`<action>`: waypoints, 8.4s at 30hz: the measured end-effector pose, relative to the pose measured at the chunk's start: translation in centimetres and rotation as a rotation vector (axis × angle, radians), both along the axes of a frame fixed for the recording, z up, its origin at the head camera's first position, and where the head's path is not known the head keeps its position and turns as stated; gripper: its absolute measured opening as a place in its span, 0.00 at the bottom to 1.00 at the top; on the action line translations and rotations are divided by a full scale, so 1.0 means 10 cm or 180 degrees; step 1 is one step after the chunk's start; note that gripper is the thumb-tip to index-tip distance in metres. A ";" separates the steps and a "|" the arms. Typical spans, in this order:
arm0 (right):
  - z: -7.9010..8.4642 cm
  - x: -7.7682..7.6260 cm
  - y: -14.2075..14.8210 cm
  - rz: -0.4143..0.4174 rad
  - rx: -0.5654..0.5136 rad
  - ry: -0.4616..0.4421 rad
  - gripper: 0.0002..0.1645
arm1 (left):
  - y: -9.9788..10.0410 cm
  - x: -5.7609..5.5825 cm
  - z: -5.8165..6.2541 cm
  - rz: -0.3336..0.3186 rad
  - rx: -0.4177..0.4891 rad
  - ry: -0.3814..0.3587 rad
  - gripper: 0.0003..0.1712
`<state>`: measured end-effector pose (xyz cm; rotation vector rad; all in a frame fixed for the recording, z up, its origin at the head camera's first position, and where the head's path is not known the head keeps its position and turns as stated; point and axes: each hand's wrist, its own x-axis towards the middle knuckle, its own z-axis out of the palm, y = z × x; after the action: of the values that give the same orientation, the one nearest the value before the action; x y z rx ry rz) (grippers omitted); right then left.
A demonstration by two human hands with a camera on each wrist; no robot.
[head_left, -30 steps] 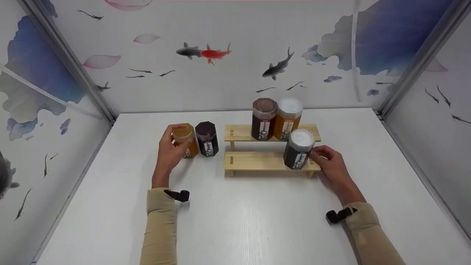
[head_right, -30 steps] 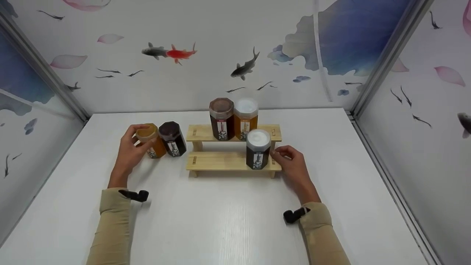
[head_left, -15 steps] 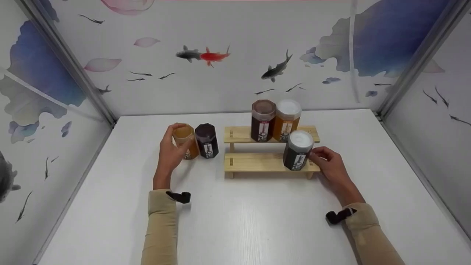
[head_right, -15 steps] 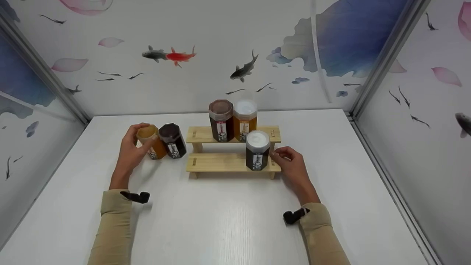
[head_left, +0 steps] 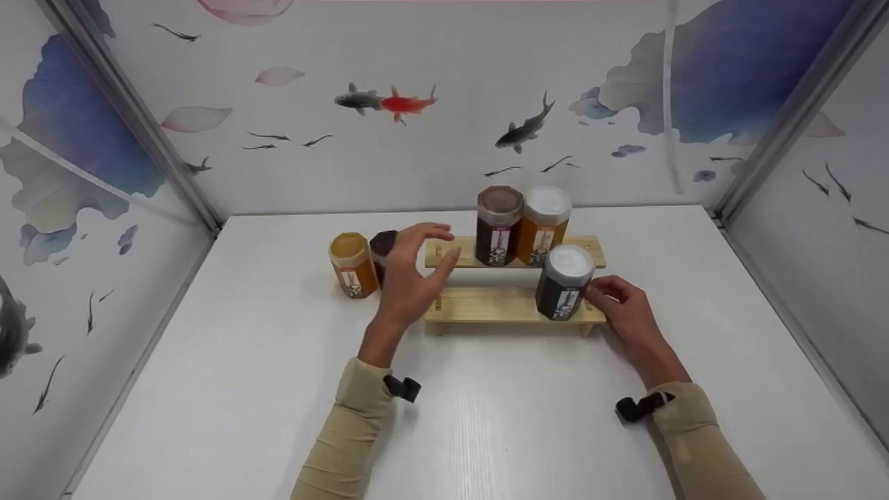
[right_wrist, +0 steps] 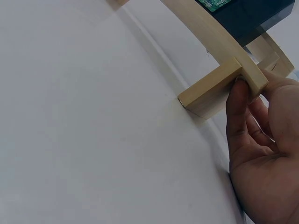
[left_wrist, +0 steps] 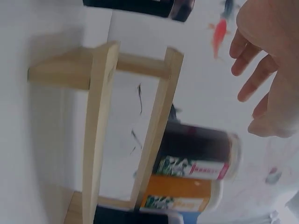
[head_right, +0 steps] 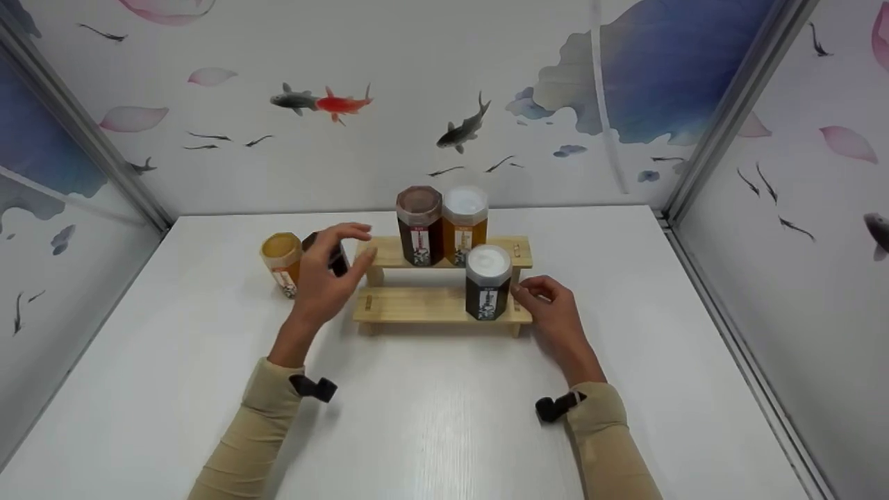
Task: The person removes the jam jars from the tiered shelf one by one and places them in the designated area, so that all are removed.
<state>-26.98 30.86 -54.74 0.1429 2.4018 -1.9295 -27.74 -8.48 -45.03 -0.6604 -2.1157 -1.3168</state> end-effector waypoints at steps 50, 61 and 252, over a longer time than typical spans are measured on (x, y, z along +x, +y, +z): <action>0.02 -0.01 0.00 -0.0055 0.0093 0.0123 0.32 | 1.35 0.50 -0.24 -0.0154 -0.0571 -0.0049 0.27; 0.02 0.00 -0.02 -0.0041 0.0039 0.0016 0.33 | 0.68 0.40 -0.18 -0.0242 -0.0508 -0.0174 0.28; -0.01 0.03 -0.01 -0.0078 -0.0032 0.0082 0.29 | -1.27 0.25 -0.25 0.0458 -0.0474 -0.0912 0.33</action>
<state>-26.71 30.74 -54.81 0.1484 2.4172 -1.9655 -25.27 -21.15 -47.56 -0.3858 -2.4596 -1.2439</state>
